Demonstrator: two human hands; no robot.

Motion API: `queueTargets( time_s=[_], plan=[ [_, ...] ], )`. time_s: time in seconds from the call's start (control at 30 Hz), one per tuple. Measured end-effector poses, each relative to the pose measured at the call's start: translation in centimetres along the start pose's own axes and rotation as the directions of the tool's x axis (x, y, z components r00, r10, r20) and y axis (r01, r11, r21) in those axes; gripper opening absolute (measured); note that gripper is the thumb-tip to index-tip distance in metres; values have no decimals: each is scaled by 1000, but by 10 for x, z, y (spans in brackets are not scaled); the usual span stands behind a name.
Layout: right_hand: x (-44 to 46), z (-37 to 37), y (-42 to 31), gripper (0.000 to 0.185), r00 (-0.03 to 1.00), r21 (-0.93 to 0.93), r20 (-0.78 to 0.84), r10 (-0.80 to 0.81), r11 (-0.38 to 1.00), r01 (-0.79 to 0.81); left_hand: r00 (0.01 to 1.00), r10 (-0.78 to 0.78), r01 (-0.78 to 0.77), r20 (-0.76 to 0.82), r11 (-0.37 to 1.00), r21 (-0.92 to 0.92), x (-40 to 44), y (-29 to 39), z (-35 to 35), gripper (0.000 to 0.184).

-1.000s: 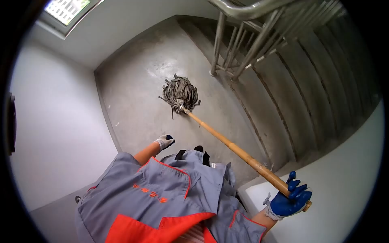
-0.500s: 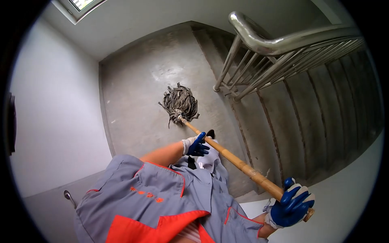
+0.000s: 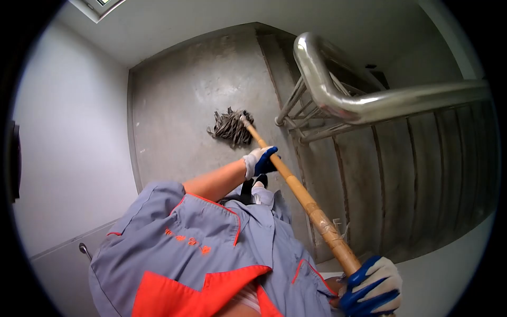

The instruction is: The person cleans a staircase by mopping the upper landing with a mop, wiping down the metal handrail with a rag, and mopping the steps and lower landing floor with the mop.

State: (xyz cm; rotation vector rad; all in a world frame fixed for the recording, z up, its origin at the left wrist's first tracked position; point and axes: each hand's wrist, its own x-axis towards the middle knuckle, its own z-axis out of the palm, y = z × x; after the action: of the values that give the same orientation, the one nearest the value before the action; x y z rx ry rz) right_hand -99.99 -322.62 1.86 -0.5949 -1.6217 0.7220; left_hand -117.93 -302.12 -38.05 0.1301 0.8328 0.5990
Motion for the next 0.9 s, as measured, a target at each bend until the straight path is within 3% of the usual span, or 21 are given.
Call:
queueTargets(
  time_s=[0.07, 0.13, 0.2, 0.23, 0.27, 0.3, 0.37, 0.43, 0.47, 0.57, 0.6, 0.63, 0.7, 0.73, 0.77, 0.8, 0.83, 0.87, 0.9],
  plan=[
    [21, 29, -6, 22, 997, -39, 20, -78, 996, 79, 961, 241, -266, 136, 939, 219, 12, 27, 1, 32],
    [37, 49, 1, 25, 992, -64, 32, -125, 990, 127, 992, 110, -110, 58, 994, -5, -46, 76, 52, 27],
    [45, 47, 28, 22, 983, -7, 136, -121, 992, 123, 967, 227, -238, 113, 966, 102, -30, 96, 43, 24],
    [48, 34, 47, 23, 971, 50, 212, -107, 994, 99, 987, 147, -146, 68, 989, -25, -20, 108, 51, 22],
    [52, 55, 52, 21, 994, -97, 105, -6, 995, 16, 998, 67, -62, 21, 985, -160, -10, 120, 58, 21],
    [60, 60, 71, 23, 970, -86, 244, -8, 996, 30, 998, 58, -53, 30, 987, -154, -14, 136, 53, 21],
    [71, 115, 83, 26, 976, -254, 25, 216, 946, -203, 999, 23, -18, 40, 991, -132, -21, 164, 33, 23],
    [92, 147, 113, 33, 957, -343, -31, 288, 896, -281, 996, -57, 58, 71, 998, -17, -3, 189, 7, 22],
    [86, 132, 125, 38, 947, -346, -129, 294, 882, -321, 992, -109, 107, 56, 994, 38, 36, 170, 21, 22],
    [79, 140, 139, 53, 829, -301, -528, 183, 872, -385, 928, -238, 257, 286, 966, -32, 55, 182, 0, 25],
    [82, 147, 133, 64, 776, -308, -612, 154, 857, -413, 927, -324, 320, 188, 946, 52, 41, 198, 14, 29],
    [95, 163, 125, 63, 642, -268, -763, 68, 872, -410, 940, -306, 297, 153, 952, 78, 44, 200, 21, 35],
    [98, 157, 100, 58, 646, -106, -731, 221, 898, -428, 907, -418, 415, 56, 908, 54, 52, 210, 29, 36],
    [107, 165, 92, 42, 487, -197, -825, 287, 662, -723, 891, -452, 451, 42, 892, 39, 54, 207, 30, 36],
    [117, 178, 92, 28, 509, -368, -796, 327, 406, -837, 877, -479, 478, 27, 878, 22, 58, 202, 32, 37],
    [113, 180, 92, 27, 337, -304, -869, 361, 148, -941, 861, -508, 508, 9, 861, 4, 69, 190, 27, 29],
    [98, 178, 89, 27, 164, -215, -921, 353, -110, -970, 853, -503, 500, 140, 864, 54, 87, 169, 8, 22],
    [59, 167, 68, 30, 46, -225, -868, 494, -308, -924, 823, -554, 527, 130, 828, 194, 92, 163, 1, 8],
    [30, 152, 56, 35, -92, -269, -795, 600, -484, -833, 790, -604, 600, 101, 797, 71, 85, 165, 2, 8]
  ],
)
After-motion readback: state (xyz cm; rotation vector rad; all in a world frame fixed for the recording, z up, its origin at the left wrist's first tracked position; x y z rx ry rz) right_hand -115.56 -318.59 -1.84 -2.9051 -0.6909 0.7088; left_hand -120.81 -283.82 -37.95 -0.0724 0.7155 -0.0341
